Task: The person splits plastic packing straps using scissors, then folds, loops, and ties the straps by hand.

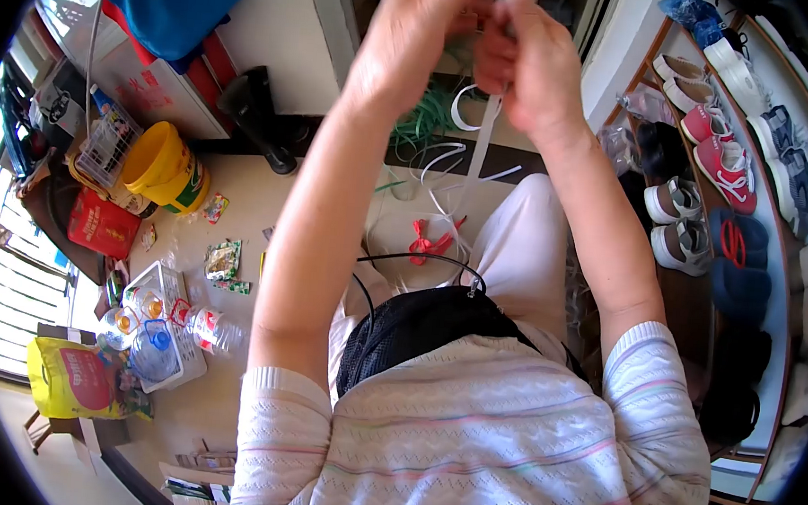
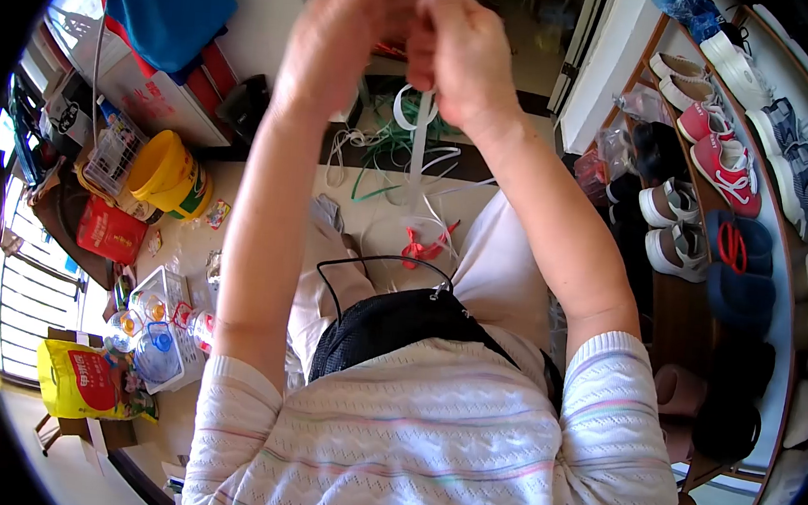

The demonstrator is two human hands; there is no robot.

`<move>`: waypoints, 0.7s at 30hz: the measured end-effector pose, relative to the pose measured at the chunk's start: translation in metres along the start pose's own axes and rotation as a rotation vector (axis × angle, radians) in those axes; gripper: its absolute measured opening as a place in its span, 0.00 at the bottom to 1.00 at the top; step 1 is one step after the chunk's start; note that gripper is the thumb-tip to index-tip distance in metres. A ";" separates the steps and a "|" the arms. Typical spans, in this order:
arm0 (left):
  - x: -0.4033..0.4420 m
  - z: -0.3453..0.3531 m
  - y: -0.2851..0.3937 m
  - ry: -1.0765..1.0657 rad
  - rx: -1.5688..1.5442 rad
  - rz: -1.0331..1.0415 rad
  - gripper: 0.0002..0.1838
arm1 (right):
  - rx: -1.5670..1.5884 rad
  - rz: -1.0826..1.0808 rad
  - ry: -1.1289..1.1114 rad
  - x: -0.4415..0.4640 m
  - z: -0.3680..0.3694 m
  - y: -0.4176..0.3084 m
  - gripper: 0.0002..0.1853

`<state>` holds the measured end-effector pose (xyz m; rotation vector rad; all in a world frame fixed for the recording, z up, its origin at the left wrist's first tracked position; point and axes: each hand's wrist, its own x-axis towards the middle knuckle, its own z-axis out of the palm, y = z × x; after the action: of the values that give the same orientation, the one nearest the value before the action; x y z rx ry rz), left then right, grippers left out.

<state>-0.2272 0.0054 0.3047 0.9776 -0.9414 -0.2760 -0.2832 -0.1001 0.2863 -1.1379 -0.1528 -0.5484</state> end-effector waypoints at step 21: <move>-0.053 -0.024 -0.039 -0.157 0.366 -0.655 0.17 | -0.174 0.143 -0.003 -0.009 -0.105 -0.016 0.26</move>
<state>-0.2328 0.0289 0.2389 1.6130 -0.8020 -0.7574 -0.3157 -0.1955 0.2516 -1.3078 -0.0263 -0.4385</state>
